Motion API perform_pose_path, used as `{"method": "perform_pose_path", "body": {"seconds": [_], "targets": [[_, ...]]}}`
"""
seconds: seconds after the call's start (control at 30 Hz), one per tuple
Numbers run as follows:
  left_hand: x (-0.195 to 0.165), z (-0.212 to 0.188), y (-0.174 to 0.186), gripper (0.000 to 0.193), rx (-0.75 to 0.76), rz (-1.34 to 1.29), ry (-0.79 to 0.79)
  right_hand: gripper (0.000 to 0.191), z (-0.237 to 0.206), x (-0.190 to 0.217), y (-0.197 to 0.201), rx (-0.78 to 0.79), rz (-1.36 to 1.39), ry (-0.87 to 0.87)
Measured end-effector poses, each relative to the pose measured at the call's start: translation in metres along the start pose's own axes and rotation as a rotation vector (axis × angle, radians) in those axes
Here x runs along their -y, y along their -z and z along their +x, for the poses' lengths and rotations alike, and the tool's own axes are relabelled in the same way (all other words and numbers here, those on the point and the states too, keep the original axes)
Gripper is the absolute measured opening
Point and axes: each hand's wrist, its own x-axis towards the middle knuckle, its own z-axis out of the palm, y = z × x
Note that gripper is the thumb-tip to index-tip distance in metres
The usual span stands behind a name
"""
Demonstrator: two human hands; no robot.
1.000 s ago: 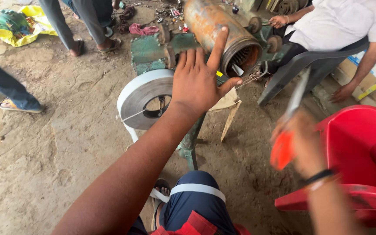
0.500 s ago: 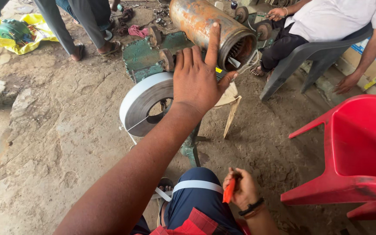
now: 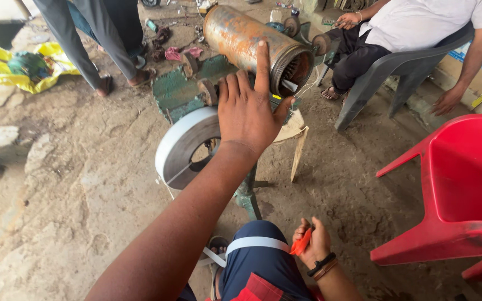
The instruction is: The person inserts a white tape strip into the slots of a cylindrical rotor mounted on a green stand, using red-handled scissors to push and trim the tape. The person repeatedly feeds, pushes, and cuts the tape while holding the rotor steady.
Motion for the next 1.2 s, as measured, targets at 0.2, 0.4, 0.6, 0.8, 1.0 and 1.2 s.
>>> {"method": "perform_pose_path", "body": {"seconds": [0.2,0.4,0.6,0.8,1.0,1.2], "targets": [[-0.017,-0.012,0.034,0.094,-0.038,0.042,-0.092,0.042,0.002,-0.001,0.001,-0.16,-0.061,0.108],[0.012,-0.037,0.087,0.059,-0.124,-0.018,-0.058,0.043,0.013,-0.004,0.009,-0.092,-0.023,0.111],[0.04,-0.057,0.097,0.066,-0.059,-0.017,-0.043,0.039,0.017,-0.013,0.008,-0.176,-0.012,0.133],[0.035,-0.066,0.091,0.074,-0.057,0.022,-0.046,0.039,0.014,-0.015,0.003,-0.23,-0.023,0.158],[0.013,-0.072,0.091,0.082,-0.012,0.003,-0.121,0.037,0.018,-0.014,0.006,-0.235,-0.06,0.164],[0.014,-0.069,0.099,0.075,-0.005,0.053,-0.367,0.04,0.018,-0.014,0.009,-0.265,-0.12,0.175]]}}
